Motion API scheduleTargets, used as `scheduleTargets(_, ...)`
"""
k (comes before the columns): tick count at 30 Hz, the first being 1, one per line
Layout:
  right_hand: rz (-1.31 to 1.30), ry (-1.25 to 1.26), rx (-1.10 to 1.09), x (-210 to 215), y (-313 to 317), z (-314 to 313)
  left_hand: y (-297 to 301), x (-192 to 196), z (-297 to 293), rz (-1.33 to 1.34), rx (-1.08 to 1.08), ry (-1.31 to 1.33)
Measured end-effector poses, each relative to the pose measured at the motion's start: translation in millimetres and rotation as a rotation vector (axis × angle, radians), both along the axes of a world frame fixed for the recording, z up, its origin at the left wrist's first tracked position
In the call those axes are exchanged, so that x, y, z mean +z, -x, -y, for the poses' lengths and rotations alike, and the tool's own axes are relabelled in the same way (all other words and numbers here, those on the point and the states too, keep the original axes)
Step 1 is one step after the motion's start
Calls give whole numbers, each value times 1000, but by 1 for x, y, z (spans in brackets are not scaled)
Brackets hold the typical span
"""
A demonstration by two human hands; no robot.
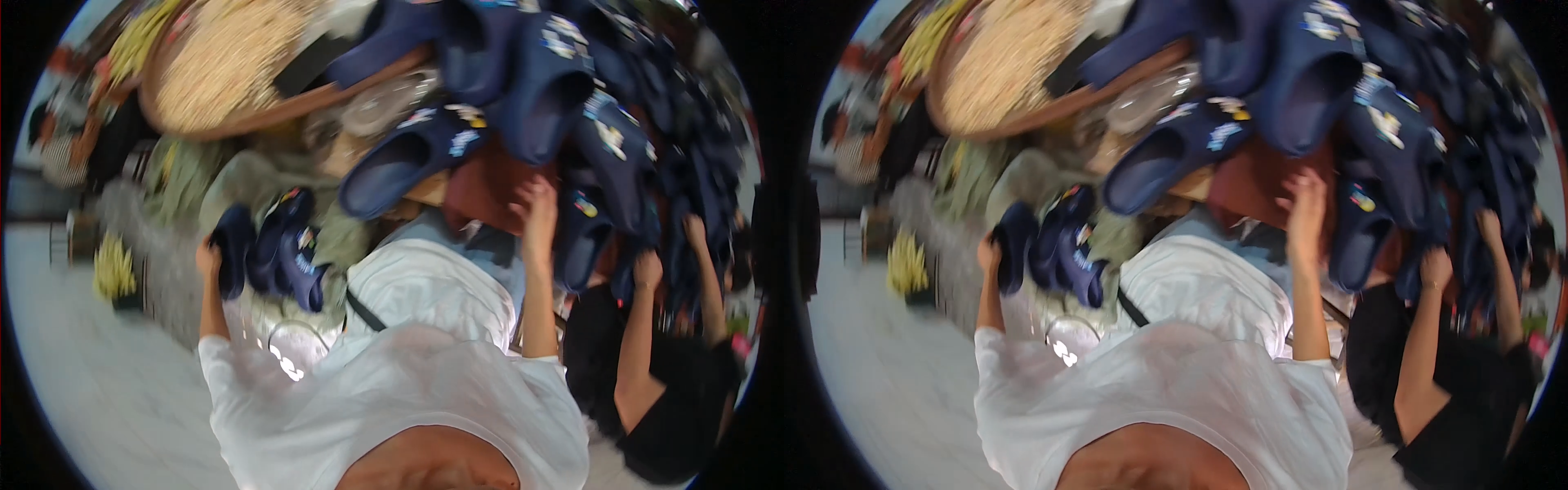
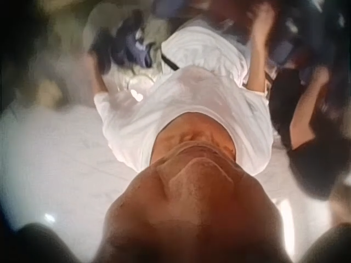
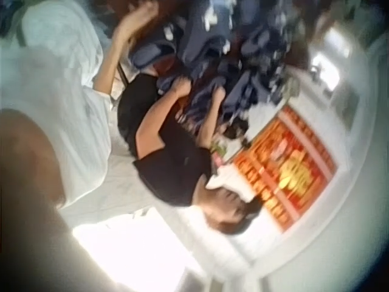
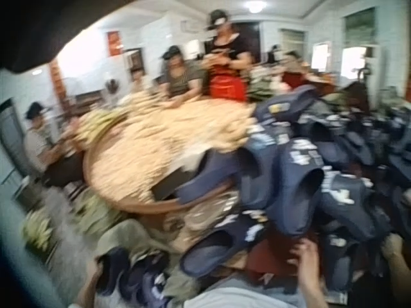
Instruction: The recorder is attaching decorative charms to the holes of blue rubber clogs at a workshop table.
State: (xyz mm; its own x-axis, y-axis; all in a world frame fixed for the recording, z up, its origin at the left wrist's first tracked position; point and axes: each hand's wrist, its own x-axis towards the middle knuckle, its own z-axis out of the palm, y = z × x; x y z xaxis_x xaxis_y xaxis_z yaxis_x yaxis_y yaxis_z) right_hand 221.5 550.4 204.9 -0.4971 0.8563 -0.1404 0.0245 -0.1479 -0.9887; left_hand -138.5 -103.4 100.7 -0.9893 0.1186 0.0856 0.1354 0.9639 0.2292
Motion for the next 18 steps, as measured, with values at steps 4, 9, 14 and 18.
scheduleTargets(4,13,-50,-24,4,-8,10,32,-46,-5,46,-12,-83)
scheduleTargets(9,33,-73,-60,6,-28,15,60,-100,-37,342,46,-122)
scheduleTargets(14,118,-101,13,-5,-32,20,41,-115,-77,467,-193,-167)
scheduleTargets(18,139,-192,73,-12,-33,28,48,-40,-75,561,-258,-364)
